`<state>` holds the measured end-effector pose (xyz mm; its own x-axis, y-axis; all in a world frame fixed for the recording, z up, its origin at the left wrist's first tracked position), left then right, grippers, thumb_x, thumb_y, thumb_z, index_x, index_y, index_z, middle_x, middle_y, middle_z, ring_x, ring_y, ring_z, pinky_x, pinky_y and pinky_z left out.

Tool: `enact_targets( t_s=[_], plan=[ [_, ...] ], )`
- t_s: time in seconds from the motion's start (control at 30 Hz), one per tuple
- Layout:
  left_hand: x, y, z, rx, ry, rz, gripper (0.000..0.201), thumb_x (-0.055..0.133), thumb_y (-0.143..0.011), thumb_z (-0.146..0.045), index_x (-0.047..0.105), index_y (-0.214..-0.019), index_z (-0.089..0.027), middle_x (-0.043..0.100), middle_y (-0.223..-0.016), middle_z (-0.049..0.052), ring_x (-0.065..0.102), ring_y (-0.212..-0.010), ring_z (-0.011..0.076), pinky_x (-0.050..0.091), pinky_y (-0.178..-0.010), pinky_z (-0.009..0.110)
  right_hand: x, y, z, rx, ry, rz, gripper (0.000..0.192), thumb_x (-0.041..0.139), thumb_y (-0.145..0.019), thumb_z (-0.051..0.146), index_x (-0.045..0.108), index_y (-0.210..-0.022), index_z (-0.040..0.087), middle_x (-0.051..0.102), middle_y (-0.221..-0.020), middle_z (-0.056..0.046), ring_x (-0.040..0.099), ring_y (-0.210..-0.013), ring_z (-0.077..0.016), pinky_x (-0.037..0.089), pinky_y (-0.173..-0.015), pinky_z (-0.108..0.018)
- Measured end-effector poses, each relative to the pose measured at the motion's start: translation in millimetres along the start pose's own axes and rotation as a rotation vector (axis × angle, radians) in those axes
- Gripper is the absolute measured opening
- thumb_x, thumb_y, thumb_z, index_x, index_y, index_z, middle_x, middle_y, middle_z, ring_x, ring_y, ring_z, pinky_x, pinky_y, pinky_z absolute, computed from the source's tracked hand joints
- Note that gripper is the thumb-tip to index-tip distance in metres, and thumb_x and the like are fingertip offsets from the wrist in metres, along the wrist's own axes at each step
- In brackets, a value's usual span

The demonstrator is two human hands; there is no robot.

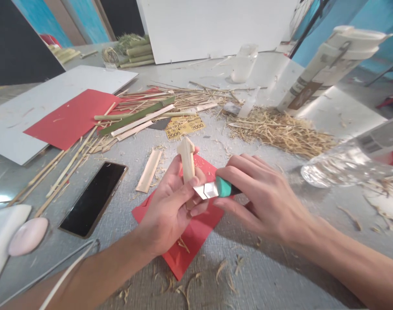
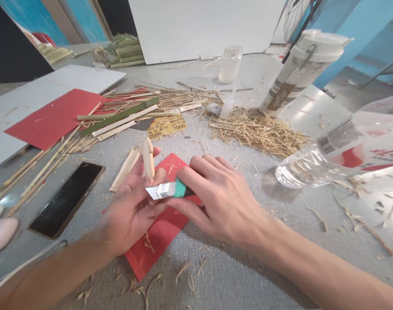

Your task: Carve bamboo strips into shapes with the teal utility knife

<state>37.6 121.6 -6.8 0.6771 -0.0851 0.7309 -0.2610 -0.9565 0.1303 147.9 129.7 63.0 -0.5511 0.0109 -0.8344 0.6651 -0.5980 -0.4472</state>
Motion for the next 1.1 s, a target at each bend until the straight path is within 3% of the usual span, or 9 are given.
enact_targets(
  t_s=[1.1],
  plan=[
    [3.7,-0.6,-5.4,0.027,-0.035,-0.033,0.041,0.079,-0.096,-0.022,0.063,-0.132,-0.031,0.052,-0.082,-0.006,0.043,-0.06,0.0063,0.042,-0.053,0.014,-3.9,1.1,5.2,-0.013,0.059,-0.026,0.043,0.047,-0.112,0.056,0.062,-0.097,0.019,0.056,-0.085,-0.004,0.044,-0.073,-0.0194,0.032,-0.07,-0.035]
  ],
)
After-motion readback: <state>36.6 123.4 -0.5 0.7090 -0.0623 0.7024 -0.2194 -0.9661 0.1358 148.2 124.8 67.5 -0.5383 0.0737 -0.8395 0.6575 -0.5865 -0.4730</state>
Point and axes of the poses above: each hand's wrist, its own y-axis away from the middle knuckle, its own x-axis out of the palm, z = x × y, the point moved 10 cm from there along -y, towards the middle knuckle
